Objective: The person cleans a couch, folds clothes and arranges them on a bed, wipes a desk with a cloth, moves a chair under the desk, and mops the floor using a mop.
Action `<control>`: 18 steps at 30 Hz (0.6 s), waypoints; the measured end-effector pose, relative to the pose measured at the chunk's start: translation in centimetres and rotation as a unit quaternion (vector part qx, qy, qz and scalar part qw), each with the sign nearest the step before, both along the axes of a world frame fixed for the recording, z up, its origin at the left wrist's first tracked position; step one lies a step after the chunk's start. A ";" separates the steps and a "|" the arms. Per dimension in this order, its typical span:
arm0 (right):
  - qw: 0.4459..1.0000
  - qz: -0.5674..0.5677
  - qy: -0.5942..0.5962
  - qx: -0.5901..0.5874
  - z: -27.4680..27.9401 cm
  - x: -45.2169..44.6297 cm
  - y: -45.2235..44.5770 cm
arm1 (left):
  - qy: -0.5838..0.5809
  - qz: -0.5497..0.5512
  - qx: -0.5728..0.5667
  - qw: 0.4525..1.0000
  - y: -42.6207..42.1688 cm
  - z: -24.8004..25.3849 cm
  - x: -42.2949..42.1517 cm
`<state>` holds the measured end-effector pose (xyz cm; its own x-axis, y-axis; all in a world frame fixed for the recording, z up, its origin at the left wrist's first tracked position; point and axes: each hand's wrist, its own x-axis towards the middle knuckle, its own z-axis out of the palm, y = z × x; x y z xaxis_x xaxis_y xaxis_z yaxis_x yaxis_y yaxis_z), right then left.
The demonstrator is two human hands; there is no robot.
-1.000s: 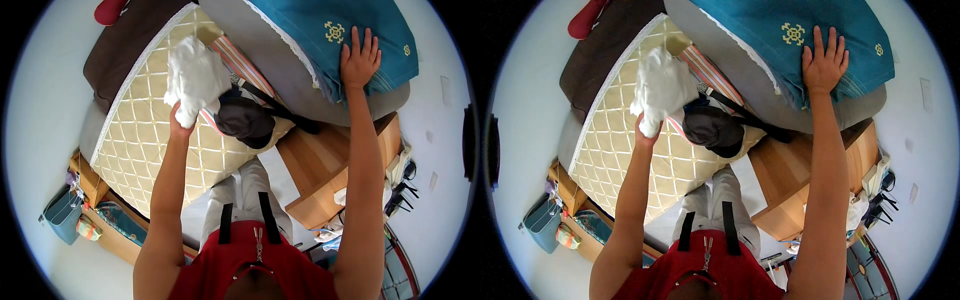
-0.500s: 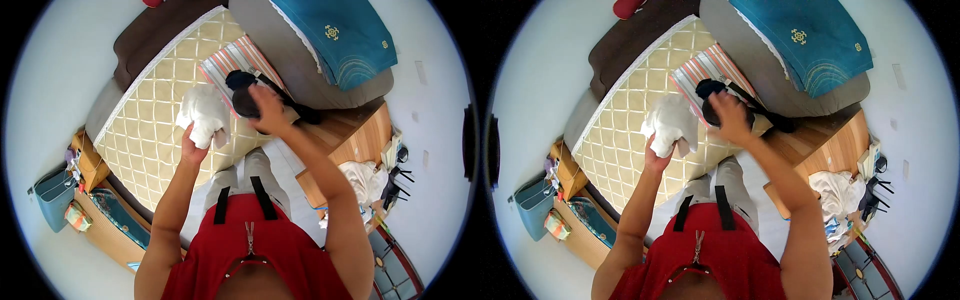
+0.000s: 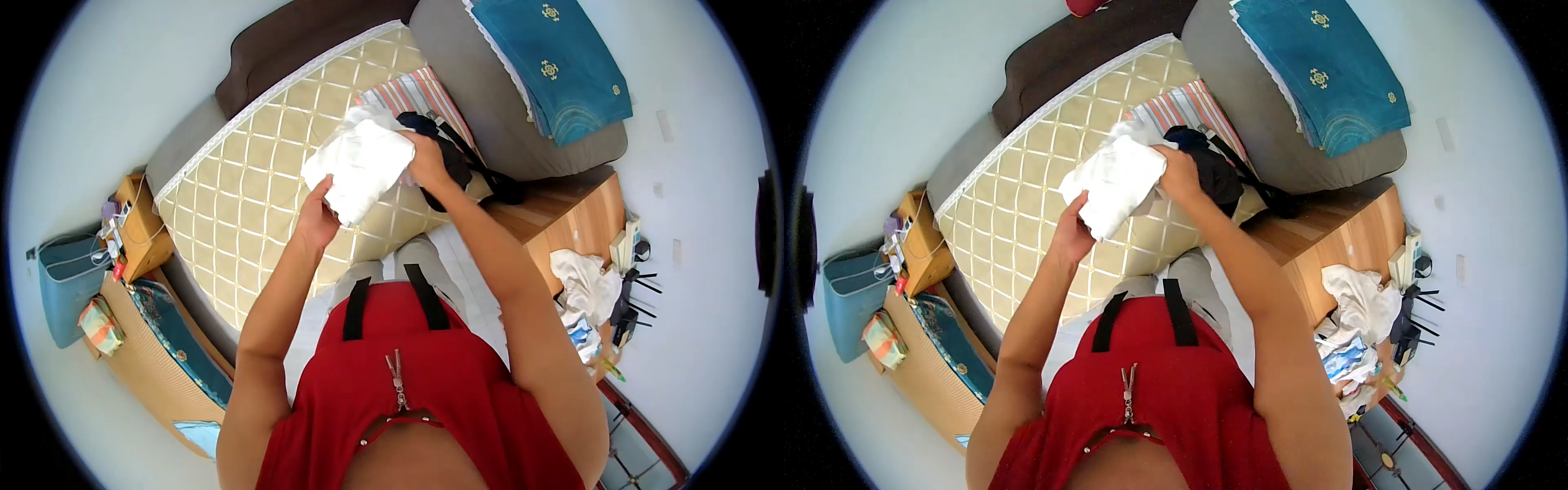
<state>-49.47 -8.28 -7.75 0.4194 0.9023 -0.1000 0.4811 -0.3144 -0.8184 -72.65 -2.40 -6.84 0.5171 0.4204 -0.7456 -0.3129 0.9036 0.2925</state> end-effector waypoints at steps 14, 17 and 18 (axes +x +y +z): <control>0.943 0.300 -0.110 -0.093 4.4 0.6 -0.1 | -0.009 0.087 0.066 0.994 4.3 4.2 -0.2; 0.960 0.260 -0.083 0.067 5.6 -3.8 -1.7 | 0.041 0.101 0.096 0.989 3.2 6.7 1.7; 0.959 0.243 -0.065 0.129 5.6 -5.1 -1.5 | 0.047 0.102 0.097 0.989 2.8 8.0 2.5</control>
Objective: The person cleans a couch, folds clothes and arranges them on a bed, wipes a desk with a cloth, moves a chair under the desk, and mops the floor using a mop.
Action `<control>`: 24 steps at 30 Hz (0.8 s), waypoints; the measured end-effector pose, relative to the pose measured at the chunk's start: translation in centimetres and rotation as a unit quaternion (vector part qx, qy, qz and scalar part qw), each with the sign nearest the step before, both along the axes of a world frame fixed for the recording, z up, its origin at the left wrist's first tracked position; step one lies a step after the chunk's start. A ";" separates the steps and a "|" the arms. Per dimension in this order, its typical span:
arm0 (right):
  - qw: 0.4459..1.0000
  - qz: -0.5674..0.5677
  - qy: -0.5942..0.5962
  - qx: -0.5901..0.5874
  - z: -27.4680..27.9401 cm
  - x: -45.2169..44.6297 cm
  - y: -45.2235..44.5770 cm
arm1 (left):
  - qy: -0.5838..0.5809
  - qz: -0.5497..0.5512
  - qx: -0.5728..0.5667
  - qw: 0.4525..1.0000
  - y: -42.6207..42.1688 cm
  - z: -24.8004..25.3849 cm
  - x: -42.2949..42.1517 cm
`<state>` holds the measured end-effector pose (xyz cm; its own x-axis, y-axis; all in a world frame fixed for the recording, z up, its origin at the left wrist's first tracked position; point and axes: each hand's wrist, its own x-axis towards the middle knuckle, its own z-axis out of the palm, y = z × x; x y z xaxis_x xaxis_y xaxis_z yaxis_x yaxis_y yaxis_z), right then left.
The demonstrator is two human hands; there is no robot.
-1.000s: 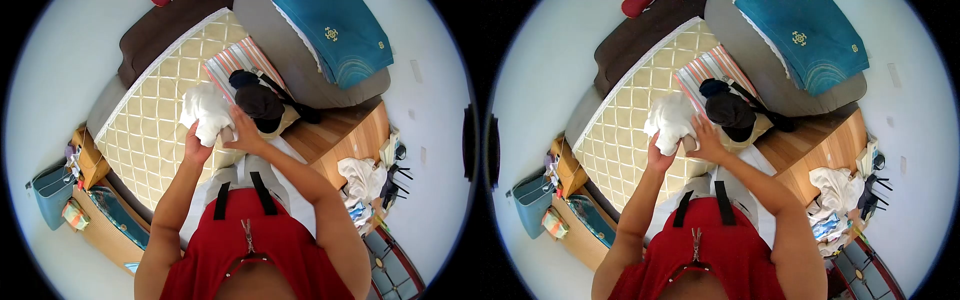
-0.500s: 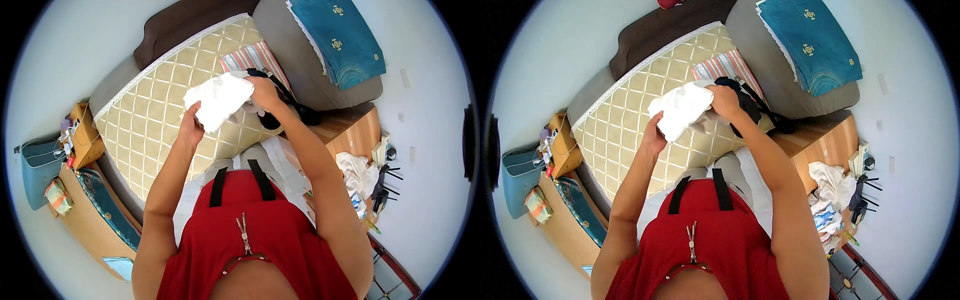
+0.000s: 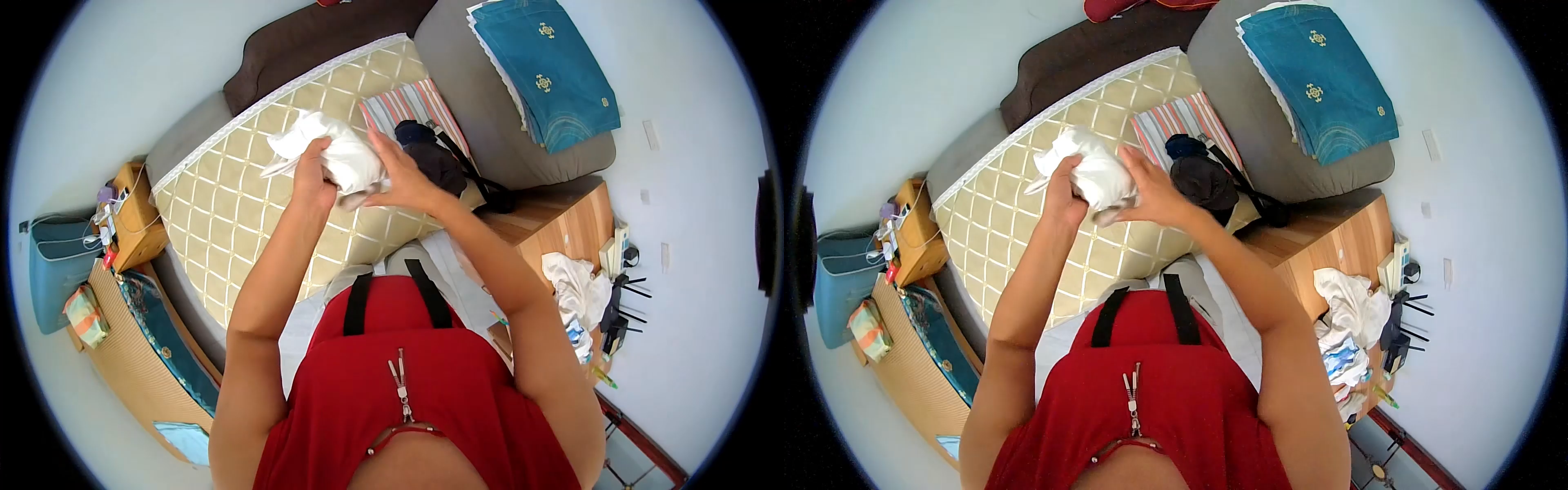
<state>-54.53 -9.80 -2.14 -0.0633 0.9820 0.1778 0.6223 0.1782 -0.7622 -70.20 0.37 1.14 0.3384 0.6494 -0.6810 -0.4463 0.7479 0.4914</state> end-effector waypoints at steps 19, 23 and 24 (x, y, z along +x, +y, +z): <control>0.628 -0.186 0.728 -0.205 -0.3 4.6 -1.4 | 0.185 -0.164 0.162 0.955 2.0 -7.5 -2.2; 0.496 -0.031 0.844 -0.203 -0.5 4.5 -3.3 | 0.000 -0.239 -0.014 0.971 -2.2 -15.2 -5.9; 0.515 -0.057 0.832 -0.196 -0.8 4.4 -3.4 | -0.112 -0.257 -0.048 0.959 -3.1 -15.3 -6.4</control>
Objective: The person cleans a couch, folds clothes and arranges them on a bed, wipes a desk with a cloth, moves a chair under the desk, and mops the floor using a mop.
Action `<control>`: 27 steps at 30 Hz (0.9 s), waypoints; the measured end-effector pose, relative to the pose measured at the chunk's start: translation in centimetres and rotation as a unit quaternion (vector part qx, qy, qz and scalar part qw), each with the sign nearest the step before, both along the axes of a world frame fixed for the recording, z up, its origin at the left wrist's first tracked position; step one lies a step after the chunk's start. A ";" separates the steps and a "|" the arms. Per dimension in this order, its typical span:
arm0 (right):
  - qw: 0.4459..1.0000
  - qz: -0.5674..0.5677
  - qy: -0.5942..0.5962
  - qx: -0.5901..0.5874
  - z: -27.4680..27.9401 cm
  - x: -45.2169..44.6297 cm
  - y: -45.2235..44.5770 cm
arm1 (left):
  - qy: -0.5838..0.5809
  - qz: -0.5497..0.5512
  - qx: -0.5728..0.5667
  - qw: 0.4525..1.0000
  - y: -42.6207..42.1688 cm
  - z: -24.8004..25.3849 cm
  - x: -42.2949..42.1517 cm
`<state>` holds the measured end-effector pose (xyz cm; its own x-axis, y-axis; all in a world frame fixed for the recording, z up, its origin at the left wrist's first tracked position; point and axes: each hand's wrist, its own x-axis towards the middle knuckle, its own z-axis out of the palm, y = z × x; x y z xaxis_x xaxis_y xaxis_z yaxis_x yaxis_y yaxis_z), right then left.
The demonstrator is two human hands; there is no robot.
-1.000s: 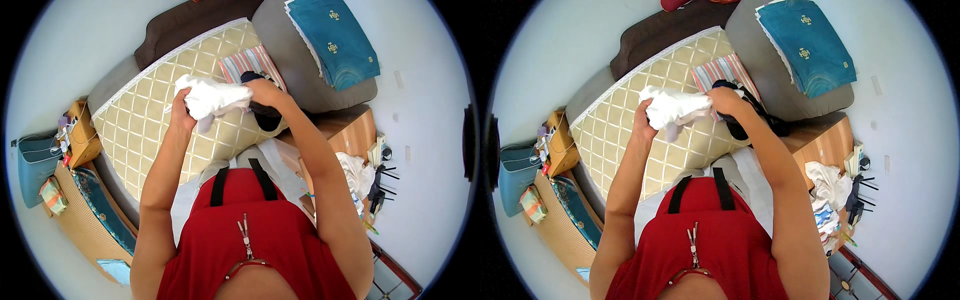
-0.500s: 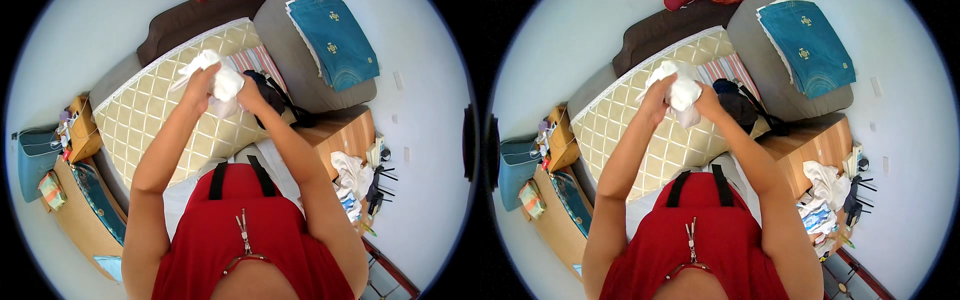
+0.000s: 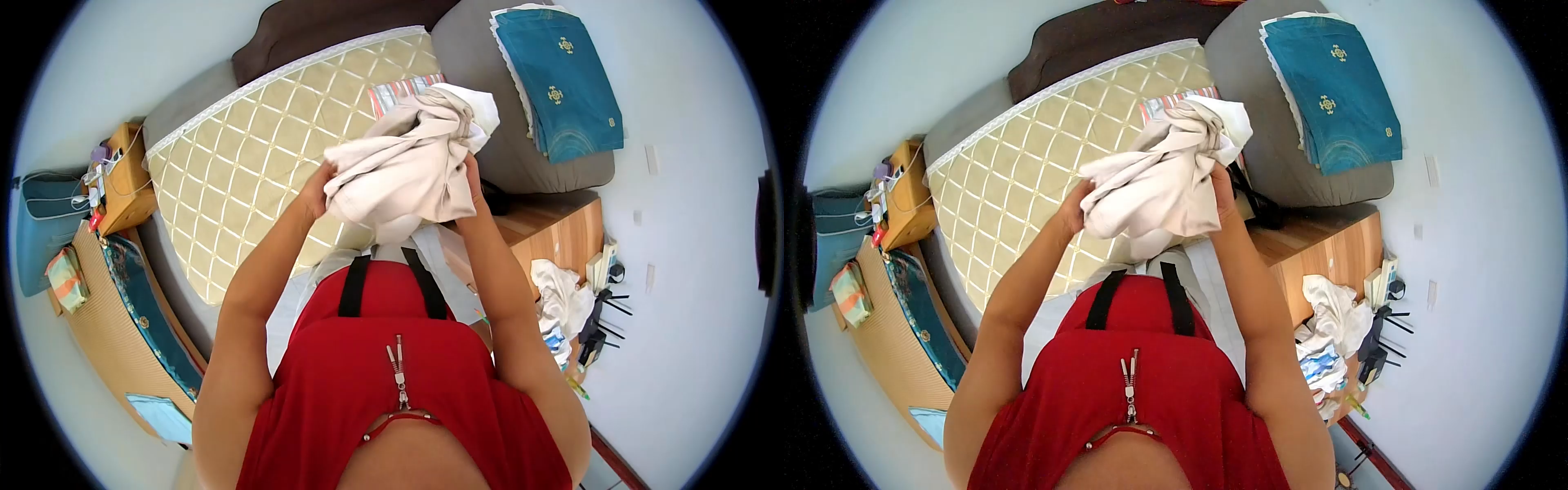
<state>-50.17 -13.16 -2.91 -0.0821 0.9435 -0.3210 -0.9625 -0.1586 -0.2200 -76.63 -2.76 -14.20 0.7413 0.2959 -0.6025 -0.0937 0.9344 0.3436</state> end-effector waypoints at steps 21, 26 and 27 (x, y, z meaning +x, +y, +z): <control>0.992 -0.036 -0.116 -0.019 1.2 0.2 -2.5 | 0.177 -0.063 0.147 0.971 -0.8 3.2 1.8; 0.970 -0.023 -0.241 -0.017 3.1 1.9 -4.1 | 0.223 -0.100 0.225 0.943 -1.9 2.8 2.1; 0.958 -0.016 -0.286 -0.010 3.8 2.3 -4.5 | 0.227 -0.099 0.242 0.938 -1.8 1.9 2.2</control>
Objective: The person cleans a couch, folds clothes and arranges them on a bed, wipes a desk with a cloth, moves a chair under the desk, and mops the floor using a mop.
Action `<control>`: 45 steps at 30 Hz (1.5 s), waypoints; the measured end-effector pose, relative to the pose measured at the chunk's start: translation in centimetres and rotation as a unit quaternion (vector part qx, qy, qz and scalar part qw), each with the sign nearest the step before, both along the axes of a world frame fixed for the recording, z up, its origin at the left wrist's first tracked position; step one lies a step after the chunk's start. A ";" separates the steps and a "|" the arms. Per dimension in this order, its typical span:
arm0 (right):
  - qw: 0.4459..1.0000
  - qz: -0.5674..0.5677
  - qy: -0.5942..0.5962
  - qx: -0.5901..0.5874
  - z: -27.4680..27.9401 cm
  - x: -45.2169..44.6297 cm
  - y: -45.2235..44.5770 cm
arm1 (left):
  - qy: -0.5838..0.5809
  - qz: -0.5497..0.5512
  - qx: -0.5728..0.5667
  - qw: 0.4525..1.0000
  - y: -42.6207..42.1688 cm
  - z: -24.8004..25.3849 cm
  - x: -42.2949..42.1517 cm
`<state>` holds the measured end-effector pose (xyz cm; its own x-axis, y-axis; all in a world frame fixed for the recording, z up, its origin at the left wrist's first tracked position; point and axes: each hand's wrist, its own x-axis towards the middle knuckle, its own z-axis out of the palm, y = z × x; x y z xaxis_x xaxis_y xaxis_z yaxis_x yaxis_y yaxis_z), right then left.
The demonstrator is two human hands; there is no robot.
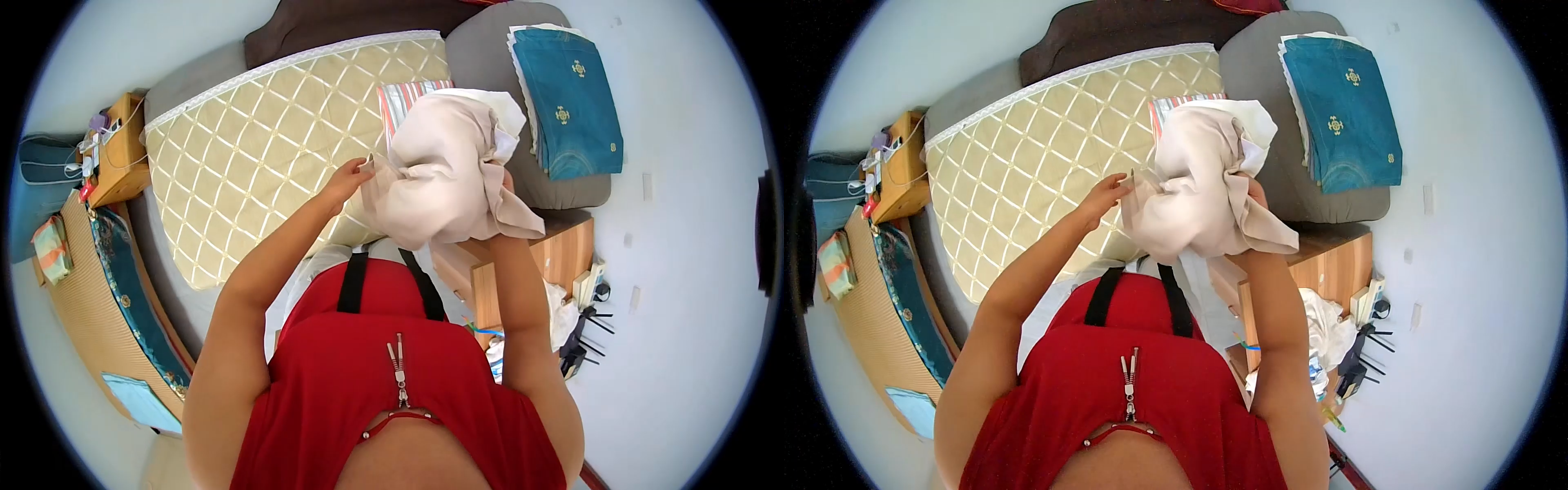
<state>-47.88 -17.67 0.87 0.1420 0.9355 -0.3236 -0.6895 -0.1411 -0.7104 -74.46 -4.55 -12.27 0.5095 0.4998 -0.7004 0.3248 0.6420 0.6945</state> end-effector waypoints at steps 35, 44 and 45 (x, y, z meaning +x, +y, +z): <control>0.918 0.213 -0.295 -0.157 1.6 5.3 3.6 | -0.101 0.059 -0.048 0.992 4.1 6.1 -2.1; 0.820 0.238 -0.519 0.034 -8.5 -7.7 3.3 | -0.103 0.173 -0.087 0.976 -0.3 6.3 3.5; 0.790 0.236 -0.563 0.061 -7.4 -8.3 3.3 | -0.107 0.223 -0.097 0.964 -0.9 8.0 3.9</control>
<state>-56.17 -14.36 -6.54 -0.0989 0.9845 -0.1450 0.4978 -0.0773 -0.8639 -70.58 -5.44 -4.25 0.4179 0.5724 -0.7055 -0.1513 0.8095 0.5673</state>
